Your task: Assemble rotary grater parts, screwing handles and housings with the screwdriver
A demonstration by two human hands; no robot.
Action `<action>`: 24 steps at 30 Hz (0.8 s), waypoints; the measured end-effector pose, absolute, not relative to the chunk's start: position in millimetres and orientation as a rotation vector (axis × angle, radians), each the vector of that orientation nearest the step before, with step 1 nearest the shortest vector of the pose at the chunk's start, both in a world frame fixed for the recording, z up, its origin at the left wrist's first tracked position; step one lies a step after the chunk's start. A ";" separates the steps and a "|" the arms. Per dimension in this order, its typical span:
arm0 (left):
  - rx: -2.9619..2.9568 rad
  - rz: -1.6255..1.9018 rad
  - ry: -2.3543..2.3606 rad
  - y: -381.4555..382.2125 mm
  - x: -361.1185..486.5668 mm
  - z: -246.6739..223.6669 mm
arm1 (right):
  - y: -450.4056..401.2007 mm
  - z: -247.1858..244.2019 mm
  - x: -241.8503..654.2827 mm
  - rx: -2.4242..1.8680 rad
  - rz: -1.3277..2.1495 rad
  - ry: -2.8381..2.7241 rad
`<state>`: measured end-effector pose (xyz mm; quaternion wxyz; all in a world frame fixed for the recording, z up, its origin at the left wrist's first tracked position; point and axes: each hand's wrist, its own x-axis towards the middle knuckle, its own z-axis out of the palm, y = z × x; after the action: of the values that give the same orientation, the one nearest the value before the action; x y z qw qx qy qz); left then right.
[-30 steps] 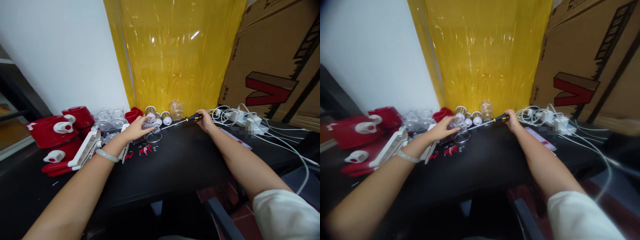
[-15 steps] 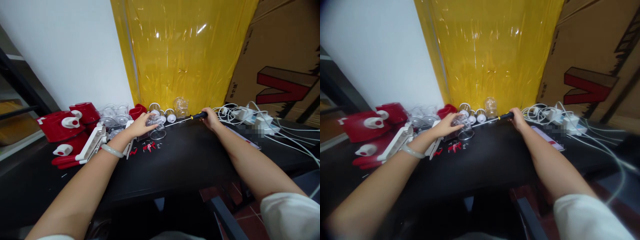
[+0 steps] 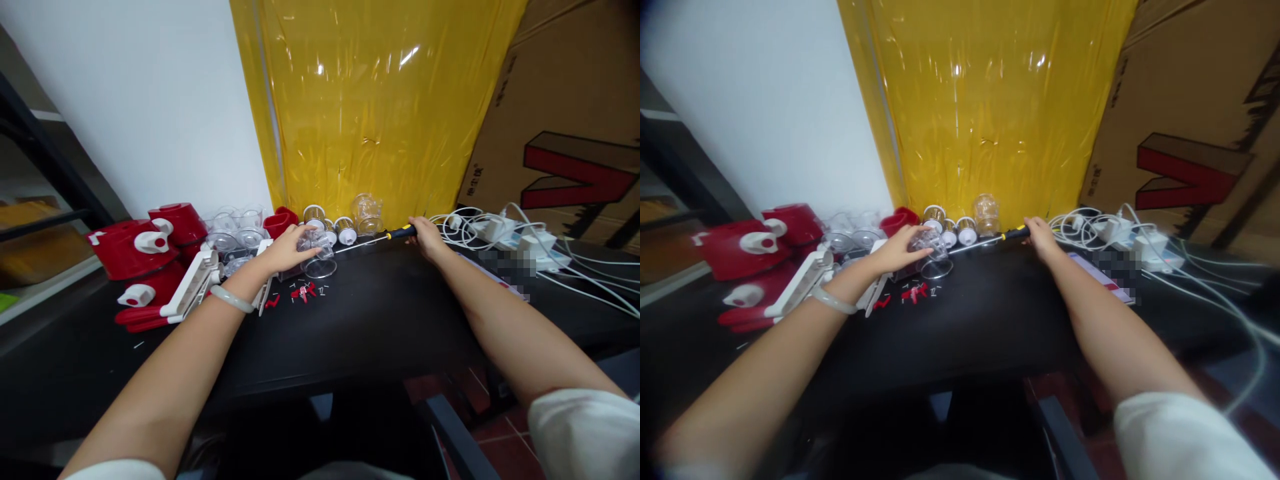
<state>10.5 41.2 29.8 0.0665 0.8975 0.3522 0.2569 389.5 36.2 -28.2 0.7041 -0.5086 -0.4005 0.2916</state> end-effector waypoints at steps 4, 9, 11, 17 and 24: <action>2.702 0.783 1.062 40.7 10.8 29.8 | 29.6 -22.9 382.4 -1.006 0.755 -0.826; 2.697 0.787 1.046 41.1 10.6 29.0 | 24.6 -20.2 379.6 -0.927 0.876 -0.736; 2.691 0.788 1.040 41.8 10.4 28.4 | 25.4 -21.0 381.4 -0.913 0.890 -0.739; 2.688 0.798 1.046 42.7 9.7 27.4 | 34.4 -26.3 388.9 -1.076 0.777 -0.809; 2.697 0.795 1.059 41.5 10.5 28.2 | 30.7 -25.1 380.9 -1.029 0.786 -0.807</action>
<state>10.5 41.5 28.2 0.0685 0.8955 0.3516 0.2641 380.9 30.7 -25.1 0.7228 -0.4658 -0.3657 0.3562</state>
